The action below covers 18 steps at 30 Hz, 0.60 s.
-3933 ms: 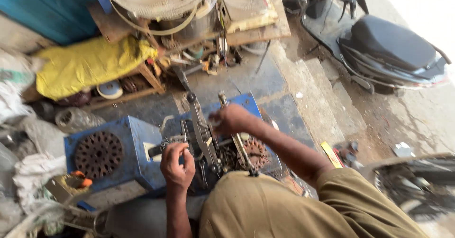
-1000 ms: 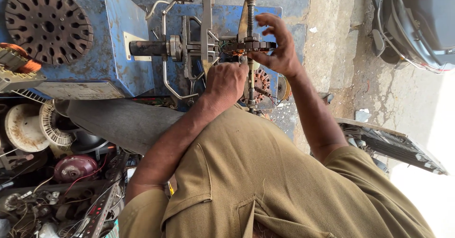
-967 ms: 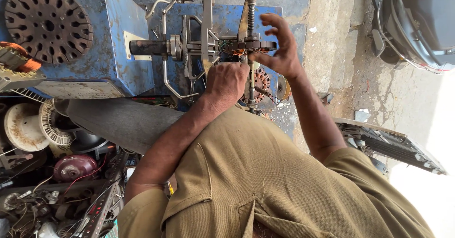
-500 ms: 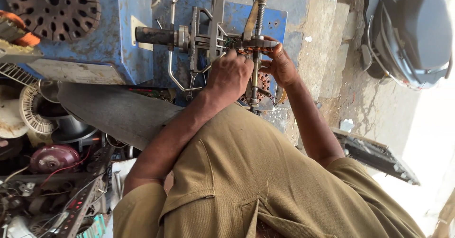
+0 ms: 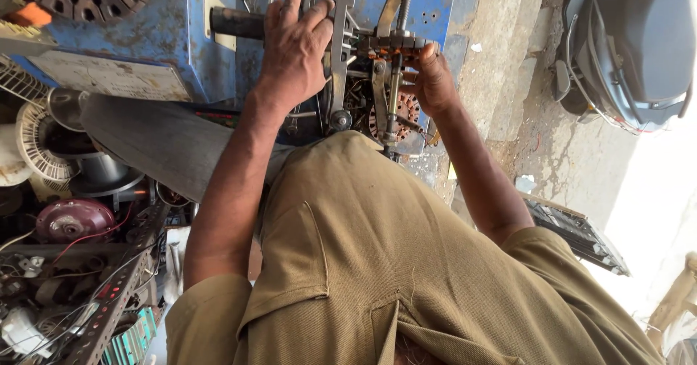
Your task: The person operates a blue motor winding machine, holding a stator core in the left hand and turning a crank with the right hand to wind copper wire around the stator slots. The person repeatedly adjusts the stator and the winding mechanism to continue the process.
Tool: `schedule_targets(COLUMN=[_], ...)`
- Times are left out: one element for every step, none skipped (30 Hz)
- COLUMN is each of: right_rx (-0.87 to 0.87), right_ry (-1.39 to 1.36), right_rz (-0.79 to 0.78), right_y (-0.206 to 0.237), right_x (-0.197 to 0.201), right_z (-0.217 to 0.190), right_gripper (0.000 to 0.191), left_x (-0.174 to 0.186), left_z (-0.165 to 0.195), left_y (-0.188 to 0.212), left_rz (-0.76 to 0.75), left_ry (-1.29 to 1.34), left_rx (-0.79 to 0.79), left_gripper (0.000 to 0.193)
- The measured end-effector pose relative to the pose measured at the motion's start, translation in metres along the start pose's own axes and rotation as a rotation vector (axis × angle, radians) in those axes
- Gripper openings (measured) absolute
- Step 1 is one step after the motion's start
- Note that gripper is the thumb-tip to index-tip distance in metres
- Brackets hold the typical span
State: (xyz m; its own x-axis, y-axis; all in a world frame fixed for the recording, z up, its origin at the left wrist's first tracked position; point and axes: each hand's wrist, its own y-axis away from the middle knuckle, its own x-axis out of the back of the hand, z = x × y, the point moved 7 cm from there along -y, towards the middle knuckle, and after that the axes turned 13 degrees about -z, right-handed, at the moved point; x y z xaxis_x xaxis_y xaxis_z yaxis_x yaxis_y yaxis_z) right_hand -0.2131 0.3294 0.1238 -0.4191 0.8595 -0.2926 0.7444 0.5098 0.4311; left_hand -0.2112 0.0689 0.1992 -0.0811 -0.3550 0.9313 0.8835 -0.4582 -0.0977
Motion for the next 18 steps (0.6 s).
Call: schedule_targets(right_rx=[-0.002, 0.0, 0.001, 0.001, 0.001, 0.003, 0.004, 0.005, 0.006, 0.004, 0.001, -0.005, -0.002, 0.003, 0.01, 0.007, 0.006, 0.012], right_ry=[0.0, 0.002, 0.004, -0.013, -0.03, -0.046, -0.051, -0.056, -0.062, -0.066, -0.071, -0.077, -0.041, -0.003, 0.035, 0.002, -0.031, -0.063], right_rz=[-0.007, -0.014, -0.022, -0.025, -0.027, -0.031, -0.03, -0.03, -0.028, -0.018, -0.007, 0.003, 0.038, 0.071, 0.101, 0.081, 0.062, 0.043], right_y=[0.0, 0.0, -0.001, -0.001, -0.001, -0.001, -0.002, -0.002, -0.002, -0.002, -0.002, -0.002, -0.001, 0.0, 0.0, -0.001, -0.001, -0.003], right_x=[-0.001, -0.001, -0.002, -0.003, -0.003, -0.004, -0.004, -0.005, -0.006, -0.006, -0.007, -0.009, -0.009, -0.009, -0.009, -0.012, -0.013, -0.013], right_z=[0.0, 0.0, 0.0, 0.001, 0.001, 0.001, 0.0, 0.0, 0.0, 0.0, -0.001, 0.0, -0.001, -0.002, -0.004, -0.003, -0.003, -0.004], right_gripper=[0.133, 0.132, 0.132, 0.13, 0.129, 0.127, 0.126, 0.125, 0.124, 0.124, 0.123, 0.123, 0.122, 0.121, 0.121, 0.12, 0.12, 0.12], left_x=[-0.001, -0.001, 0.0, 0.0, 0.0, 0.001, 0.001, 0.0, 0.0, 0.0, 0.0, 0.001, 0.0, -0.001, -0.002, -0.002, -0.002, -0.001], left_z=[0.0, -0.001, -0.001, -0.001, -0.001, -0.001, -0.002, -0.003, -0.003, -0.003, -0.003, -0.003, -0.003, -0.003, -0.004, -0.004, -0.004, -0.004], left_y=[0.001, 0.001, 0.001, 0.002, 0.001, 0.001, 0.002, 0.002, 0.002, 0.002, 0.003, 0.003, 0.003, 0.003, 0.002, 0.002, 0.002, 0.001], left_rz=[0.002, 0.007, 0.011, 0.021, 0.031, 0.043, 0.042, 0.04, 0.038, 0.051, 0.063, 0.074, 0.068, 0.064, 0.061, 0.069, 0.079, 0.093], left_ry=[0.006, 0.009, 0.013, 0.012, 0.012, 0.01, 0.02, 0.03, 0.041, 0.039, 0.039, 0.039, 0.034, 0.027, 0.017, 0.027, 0.037, 0.041], left_rx=[-0.001, -0.002, -0.003, -0.012, -0.022, -0.031, -0.032, -0.032, -0.033, -0.041, -0.049, -0.054, -0.049, -0.043, -0.036, -0.041, -0.048, -0.059], left_gripper=[0.025, 0.024, 0.024, 0.024, 0.024, 0.024, 0.023, 0.023, 0.023, 0.023, 0.024, 0.025, 0.025, 0.025, 0.025, 0.026, 0.026, 0.027])
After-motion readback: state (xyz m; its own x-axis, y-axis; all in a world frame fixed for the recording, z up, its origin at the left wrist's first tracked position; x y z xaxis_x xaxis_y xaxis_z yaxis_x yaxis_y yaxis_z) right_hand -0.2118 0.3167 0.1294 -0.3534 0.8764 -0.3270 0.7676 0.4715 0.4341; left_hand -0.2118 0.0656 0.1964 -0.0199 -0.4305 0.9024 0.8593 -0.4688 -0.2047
